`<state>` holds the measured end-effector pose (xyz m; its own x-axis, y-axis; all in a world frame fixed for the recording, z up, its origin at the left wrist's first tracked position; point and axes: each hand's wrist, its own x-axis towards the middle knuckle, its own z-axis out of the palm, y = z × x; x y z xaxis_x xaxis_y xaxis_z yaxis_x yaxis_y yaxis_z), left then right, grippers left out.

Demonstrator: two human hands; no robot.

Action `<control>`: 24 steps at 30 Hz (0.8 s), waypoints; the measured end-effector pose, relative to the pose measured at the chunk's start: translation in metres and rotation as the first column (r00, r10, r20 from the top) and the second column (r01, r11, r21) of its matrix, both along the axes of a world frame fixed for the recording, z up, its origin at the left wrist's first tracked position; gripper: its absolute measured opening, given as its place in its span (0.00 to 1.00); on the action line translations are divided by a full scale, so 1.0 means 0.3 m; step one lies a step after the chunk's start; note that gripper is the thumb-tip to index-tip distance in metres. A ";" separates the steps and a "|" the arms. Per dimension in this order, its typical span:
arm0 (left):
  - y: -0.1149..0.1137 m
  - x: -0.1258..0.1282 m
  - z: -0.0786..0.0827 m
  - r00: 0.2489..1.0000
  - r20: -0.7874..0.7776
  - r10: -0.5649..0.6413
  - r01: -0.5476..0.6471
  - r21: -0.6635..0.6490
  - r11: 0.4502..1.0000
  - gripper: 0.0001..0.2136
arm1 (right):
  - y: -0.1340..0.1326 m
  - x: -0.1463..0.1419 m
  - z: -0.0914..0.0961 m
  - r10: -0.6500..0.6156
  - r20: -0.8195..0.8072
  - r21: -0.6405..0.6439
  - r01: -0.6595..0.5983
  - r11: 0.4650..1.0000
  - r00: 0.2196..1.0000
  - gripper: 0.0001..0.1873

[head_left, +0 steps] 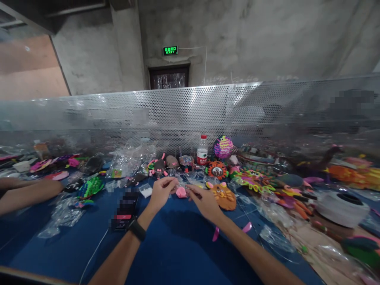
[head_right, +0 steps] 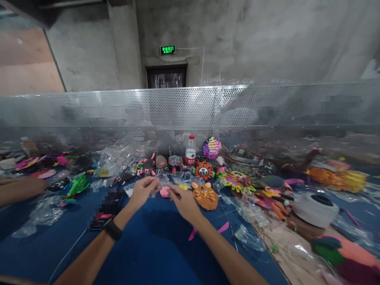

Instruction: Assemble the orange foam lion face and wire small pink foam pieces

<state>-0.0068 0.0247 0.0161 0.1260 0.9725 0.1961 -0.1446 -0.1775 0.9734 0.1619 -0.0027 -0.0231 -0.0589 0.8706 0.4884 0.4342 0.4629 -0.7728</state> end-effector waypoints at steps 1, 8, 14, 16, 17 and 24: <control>0.001 0.000 -0.001 1.000 0.009 -0.003 0.003 -0.009 1.000 0.16 | -0.001 -0.002 0.001 -0.001 -0.002 -0.008 0.001 1.000 1.000 0.18; -0.001 0.003 -0.012 0.998 -0.064 0.011 -0.013 -0.035 0.999 0.16 | -0.006 -0.014 0.008 0.055 -0.044 -0.116 -0.060 0.991 0.998 0.19; -0.001 0.022 -0.041 0.996 -0.088 0.012 -0.001 0.122 0.992 0.12 | -0.015 -0.013 0.012 0.084 0.023 -0.072 -0.082 0.994 0.996 0.16; -0.003 0.031 -0.054 0.990 -0.137 0.029 -0.002 0.192 0.981 0.10 | -0.018 -0.016 0.014 0.079 0.072 -0.040 -0.076 0.996 0.994 0.15; -0.005 0.035 -0.060 0.986 -0.160 0.036 -0.001 0.216 0.976 0.10 | -0.019 -0.018 0.014 0.070 0.094 -0.024 -0.068 0.997 0.993 0.16; -0.023 0.053 -0.073 0.957 -0.270 0.102 -0.024 0.277 0.961 0.08 | -0.004 -0.028 -0.009 0.054 0.210 0.032 -0.062 0.998 0.976 0.17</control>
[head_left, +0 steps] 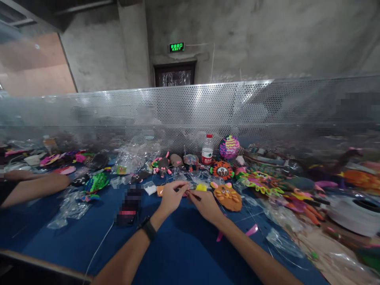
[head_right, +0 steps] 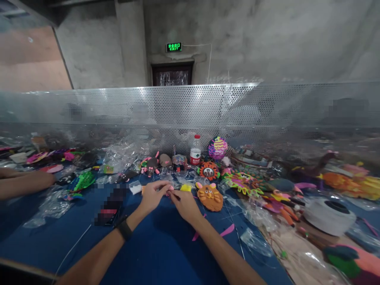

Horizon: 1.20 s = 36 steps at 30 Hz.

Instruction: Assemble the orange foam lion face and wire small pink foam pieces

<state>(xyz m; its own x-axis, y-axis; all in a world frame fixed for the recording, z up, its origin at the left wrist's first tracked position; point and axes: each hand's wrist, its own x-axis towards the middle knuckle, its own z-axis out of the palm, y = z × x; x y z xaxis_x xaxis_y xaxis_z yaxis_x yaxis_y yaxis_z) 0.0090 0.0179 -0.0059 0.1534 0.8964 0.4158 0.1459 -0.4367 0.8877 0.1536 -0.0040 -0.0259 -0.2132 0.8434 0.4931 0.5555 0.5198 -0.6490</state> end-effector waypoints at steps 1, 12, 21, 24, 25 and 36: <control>-0.001 0.002 -0.003 1.000 -0.018 0.003 -0.003 0.013 1.000 0.08 | 0.002 0.002 -0.003 0.000 0.010 0.000 0.000 1.000 1.000 0.17; 0.010 0.002 -0.024 0.998 -0.011 -0.056 0.056 -0.022 0.998 0.08 | 0.000 0.019 0.015 -0.039 0.242 0.077 0.021 0.997 0.970 0.16; 0.026 -0.018 -0.009 0.981 0.044 -0.191 0.195 -0.116 0.974 0.10 | -0.009 0.010 0.020 0.000 0.169 0.002 -0.001 1.000 0.986 0.16; 0.021 -0.018 -0.005 0.984 0.021 -0.176 0.177 -0.117 0.977 0.11 | -0.012 0.009 0.023 0.006 0.175 -0.026 -0.001 1.000 0.985 0.15; 0.019 -0.017 -0.004 0.986 0.016 -0.165 0.165 -0.110 0.980 0.10 | -0.013 0.009 0.024 0.003 0.177 -0.025 0.001 1.000 0.984 0.14; 0.009 -0.017 0.025 0.975 0.084 -0.206 0.216 -0.132 0.967 0.12 | -0.029 -0.006 0.033 0.119 0.098 -0.049 -0.114 0.992 0.988 0.16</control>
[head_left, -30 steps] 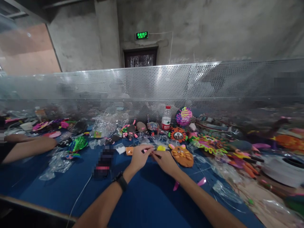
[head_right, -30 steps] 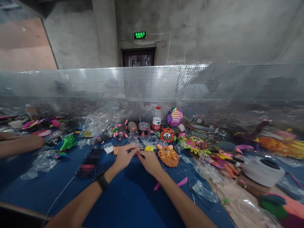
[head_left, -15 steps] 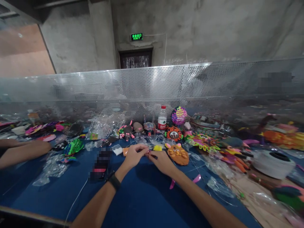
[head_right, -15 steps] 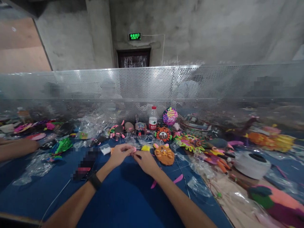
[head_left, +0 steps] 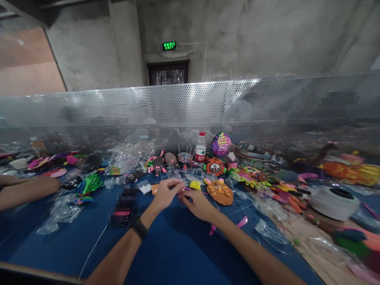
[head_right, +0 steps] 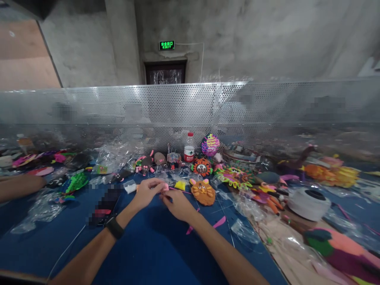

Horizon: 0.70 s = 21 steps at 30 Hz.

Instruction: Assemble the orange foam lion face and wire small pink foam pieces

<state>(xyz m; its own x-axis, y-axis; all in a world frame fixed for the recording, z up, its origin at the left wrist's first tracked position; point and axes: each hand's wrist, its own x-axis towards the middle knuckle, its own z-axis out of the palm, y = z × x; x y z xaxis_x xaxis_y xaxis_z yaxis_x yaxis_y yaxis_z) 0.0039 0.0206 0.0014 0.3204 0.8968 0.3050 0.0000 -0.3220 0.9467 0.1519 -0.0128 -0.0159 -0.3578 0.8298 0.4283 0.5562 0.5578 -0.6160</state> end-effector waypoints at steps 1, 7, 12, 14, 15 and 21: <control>0.000 -0.001 0.004 1.000 0.005 0.007 -0.007 -0.023 1.000 0.13 | -0.004 -0.003 0.004 0.024 -0.023 -0.024 -0.024 0.999 0.999 0.16; 0.000 -0.011 0.018 0.999 0.019 0.027 -0.023 -0.162 0.986 0.18 | -0.005 -0.009 -0.007 0.088 -0.169 -0.206 -0.122 0.971 0.982 0.18; -0.001 -0.013 0.024 0.998 0.044 0.045 -0.036 -0.198 0.980 0.19 | 0.000 -0.015 -0.022 0.047 -0.302 -0.277 -0.134 0.952 0.952 0.20; -0.002 -0.012 0.025 0.996 0.066 0.059 -0.044 -0.216 0.975 0.19 | 0.001 -0.017 -0.022 0.016 -0.335 -0.310 -0.126 0.942 0.942 0.20; -0.002 -0.011 0.026 0.995 0.076 0.065 -0.046 -0.226 0.973 0.20 | 0.001 -0.018 -0.021 0.004 -0.347 -0.323 -0.123 0.938 0.938 0.20; -0.003 -0.007 0.030 0.992 0.081 0.093 -0.070 -0.247 0.966 0.19 | -0.001 -0.016 -0.017 -0.015 -0.364 -0.330 -0.114 0.937 0.931 0.19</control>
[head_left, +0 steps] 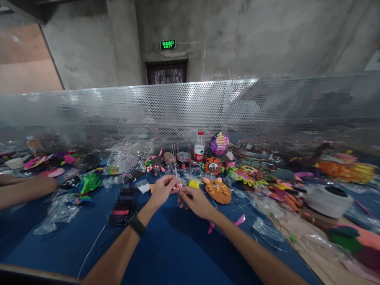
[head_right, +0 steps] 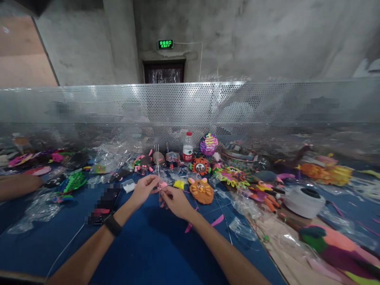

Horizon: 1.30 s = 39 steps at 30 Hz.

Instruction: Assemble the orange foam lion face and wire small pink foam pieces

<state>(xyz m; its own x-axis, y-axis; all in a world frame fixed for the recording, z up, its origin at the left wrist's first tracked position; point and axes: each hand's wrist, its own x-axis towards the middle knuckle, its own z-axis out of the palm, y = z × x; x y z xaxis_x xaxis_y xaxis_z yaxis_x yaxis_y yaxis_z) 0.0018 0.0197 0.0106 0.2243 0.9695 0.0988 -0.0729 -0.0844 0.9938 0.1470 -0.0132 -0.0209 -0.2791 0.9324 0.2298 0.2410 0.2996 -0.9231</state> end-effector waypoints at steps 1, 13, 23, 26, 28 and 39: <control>-0.001 0.000 0.001 1.000 -0.004 0.000 0.000 0.002 1.000 0.19 | -0.001 0.000 0.000 0.000 -0.002 0.002 0.000 1.000 1.000 0.18; -0.001 0.000 -0.008 0.998 -0.059 0.002 0.001 0.059 0.998 0.17 | -0.013 -0.008 0.014 -0.023 0.025 0.041 0.022 0.999 0.999 0.14; 0.001 0.003 -0.033 0.994 -0.101 -0.039 0.049 0.096 0.994 0.16 | 0.001 -0.006 -0.007 -0.050 0.022 0.021 0.050 0.999 0.998 0.05; 0.007 0.003 -0.039 0.989 -0.124 -0.077 0.089 0.096 0.991 0.15 | -0.002 -0.008 -0.008 -0.025 0.003 -0.043 0.025 0.999 1.000 0.01; 0.010 0.003 -0.043 0.988 -0.131 -0.081 0.097 0.114 0.989 0.15 | -0.006 -0.010 -0.005 -0.007 -0.002 -0.068 0.007 0.998 1.000 0.02; 0.007 -0.003 -0.041 0.983 -0.171 -0.065 0.072 0.036 0.997 0.15 | -0.011 -0.010 0.001 -0.026 -0.015 -0.111 0.024 0.994 1.000 0.08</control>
<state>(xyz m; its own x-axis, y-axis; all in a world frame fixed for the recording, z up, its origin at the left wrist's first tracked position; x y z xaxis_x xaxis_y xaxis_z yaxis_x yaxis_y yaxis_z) 0.0009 0.0217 -0.0019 0.3067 0.9471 0.0942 0.0889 -0.1270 0.9879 0.1440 -0.0164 -0.0206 -0.2526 0.9589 0.1289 0.2322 0.1894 -0.9541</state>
